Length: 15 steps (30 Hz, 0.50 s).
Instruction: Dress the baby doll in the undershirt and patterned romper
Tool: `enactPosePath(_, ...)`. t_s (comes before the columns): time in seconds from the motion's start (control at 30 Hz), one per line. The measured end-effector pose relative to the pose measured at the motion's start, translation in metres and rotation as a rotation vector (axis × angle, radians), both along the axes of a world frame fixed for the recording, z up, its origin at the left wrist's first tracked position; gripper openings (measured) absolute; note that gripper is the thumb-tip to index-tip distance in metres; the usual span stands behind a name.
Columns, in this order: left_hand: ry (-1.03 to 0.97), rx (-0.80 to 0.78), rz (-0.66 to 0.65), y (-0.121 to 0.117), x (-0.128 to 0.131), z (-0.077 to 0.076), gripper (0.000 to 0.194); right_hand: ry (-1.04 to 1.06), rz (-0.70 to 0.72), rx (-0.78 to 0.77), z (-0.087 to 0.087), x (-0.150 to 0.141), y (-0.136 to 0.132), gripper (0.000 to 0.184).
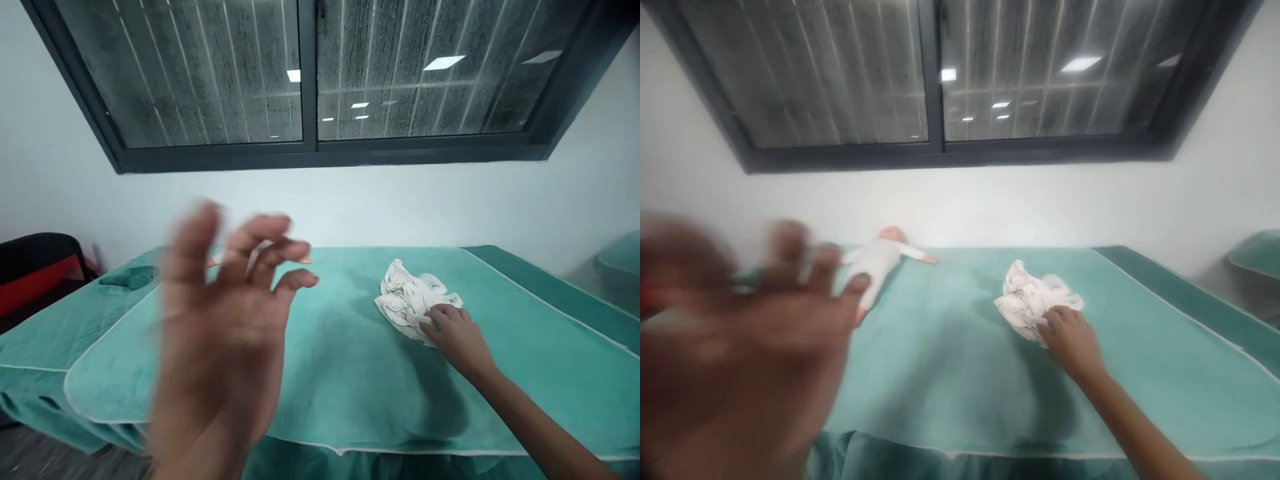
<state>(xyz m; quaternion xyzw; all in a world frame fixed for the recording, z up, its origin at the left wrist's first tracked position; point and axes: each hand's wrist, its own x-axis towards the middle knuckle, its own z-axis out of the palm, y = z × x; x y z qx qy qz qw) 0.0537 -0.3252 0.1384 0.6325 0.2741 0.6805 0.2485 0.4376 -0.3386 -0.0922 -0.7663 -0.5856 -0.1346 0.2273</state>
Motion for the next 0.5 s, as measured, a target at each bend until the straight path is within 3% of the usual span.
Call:
enactPosePath(0.07,-0.046,-0.137,-0.244,0.018,0.026,-0.026,0.032,0.160,-0.044,-0.041,0.013,-0.011,-0.001,0.033)
enactPosePath(0.1,-0.079,-0.258,-0.421,0.028,0.040,-0.045,0.034,0.287,-0.035,-0.040,0.021,-0.020,-0.002,0.035)
enactPosePath(0.13,-0.049,-0.398,-0.515,0.037,0.053,-0.066,0.035,0.434,-0.006,-0.024,0.029,-0.032,-0.003,0.037)
enactPosePath(0.23,0.091,-0.786,-0.677,0.050,0.086,-0.132,0.062,0.777,0.234,0.048,0.056,-0.079,-0.009,0.037)
enactPosePath(0.3,0.061,-0.981,-0.840,0.047,0.101,-0.164,0.070,0.906,0.410,0.018,0.071,-0.112,-0.016,0.034)
enactPosePath(0.4,-0.103,-1.053,-1.028,0.038,0.112,-0.184,0.056,0.996,0.649,-0.093,0.083,-0.140,-0.029,0.026)
enactPosePath(0.5,-0.213,-1.069,-0.988,0.038,0.113,-0.185,0.048,0.966,0.701,-0.125,0.076,-0.132,-0.032,0.024)
